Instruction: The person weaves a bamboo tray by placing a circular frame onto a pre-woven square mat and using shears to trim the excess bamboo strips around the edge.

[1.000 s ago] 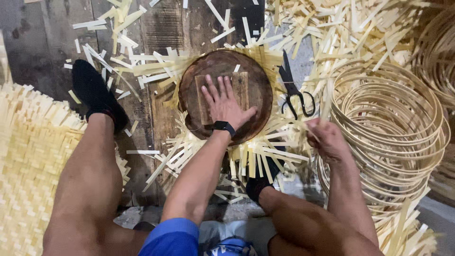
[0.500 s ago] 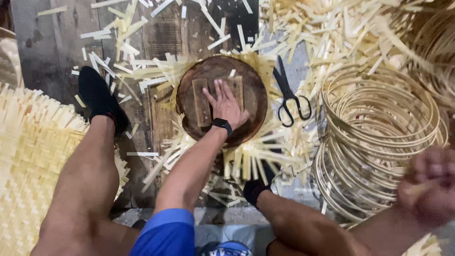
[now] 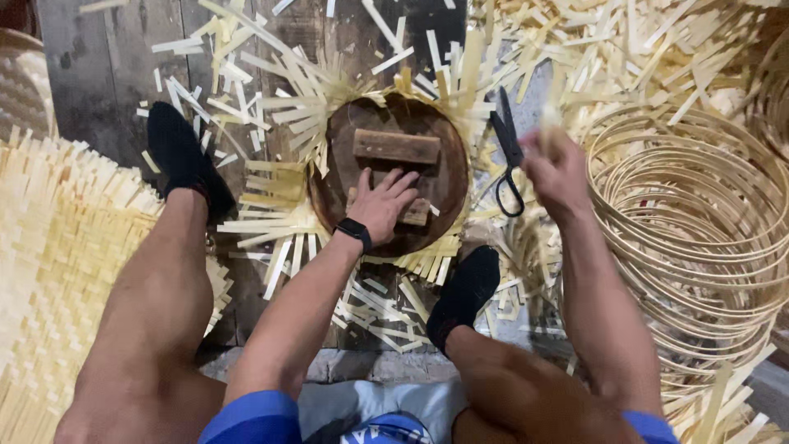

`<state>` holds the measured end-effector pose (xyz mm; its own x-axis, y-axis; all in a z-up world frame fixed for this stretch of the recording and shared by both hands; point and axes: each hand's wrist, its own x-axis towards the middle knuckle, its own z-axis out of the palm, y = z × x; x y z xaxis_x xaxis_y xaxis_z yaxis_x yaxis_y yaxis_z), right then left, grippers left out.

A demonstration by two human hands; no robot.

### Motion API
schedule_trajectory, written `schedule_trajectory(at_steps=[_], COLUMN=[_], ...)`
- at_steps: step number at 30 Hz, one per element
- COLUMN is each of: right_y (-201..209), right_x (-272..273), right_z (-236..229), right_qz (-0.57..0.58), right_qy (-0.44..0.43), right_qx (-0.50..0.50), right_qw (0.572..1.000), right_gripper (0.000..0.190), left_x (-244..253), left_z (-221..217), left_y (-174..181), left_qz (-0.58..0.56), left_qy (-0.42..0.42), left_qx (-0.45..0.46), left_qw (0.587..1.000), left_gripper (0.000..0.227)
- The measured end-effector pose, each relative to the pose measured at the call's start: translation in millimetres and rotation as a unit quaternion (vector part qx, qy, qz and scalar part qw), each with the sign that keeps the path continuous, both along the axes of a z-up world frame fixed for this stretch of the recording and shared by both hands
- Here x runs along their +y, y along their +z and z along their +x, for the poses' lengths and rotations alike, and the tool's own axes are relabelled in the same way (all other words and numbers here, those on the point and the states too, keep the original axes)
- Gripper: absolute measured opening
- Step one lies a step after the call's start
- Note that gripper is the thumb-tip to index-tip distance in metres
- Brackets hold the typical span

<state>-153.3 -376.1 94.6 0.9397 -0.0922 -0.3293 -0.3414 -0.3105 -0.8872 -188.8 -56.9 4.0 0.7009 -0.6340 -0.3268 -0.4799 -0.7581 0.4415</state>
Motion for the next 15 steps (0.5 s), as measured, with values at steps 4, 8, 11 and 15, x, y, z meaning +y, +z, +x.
schedule_trajectory(at_steps=[4,8,11,15], right_y=[-33,-63,-90,-112], right_x=[40,65,72,44], right_z=[60,97,121,146], right_qz=[-0.256,-0.428,-0.506,-0.643], right_qy=[0.164,0.285,0.327,0.311], right_qx=[-0.157,-0.271,-0.155,-0.267], right_qw=[0.94,0.814,0.783,0.648], right_gripper=[0.016,0.019,0.014,0.013], left_x=[-2,-4,-5,-2], left_z=[-3,1,6,1], left_y=[-4,6,9,10], left_qz=[-0.015,0.013,0.021,0.002], left_qy=[0.013,0.006,0.006,0.013], left_qx=[-0.036,0.011,0.031,0.015], left_qw=[0.999,1.0,0.999,1.0], left_gripper=[0.062,0.07,0.075,0.074])
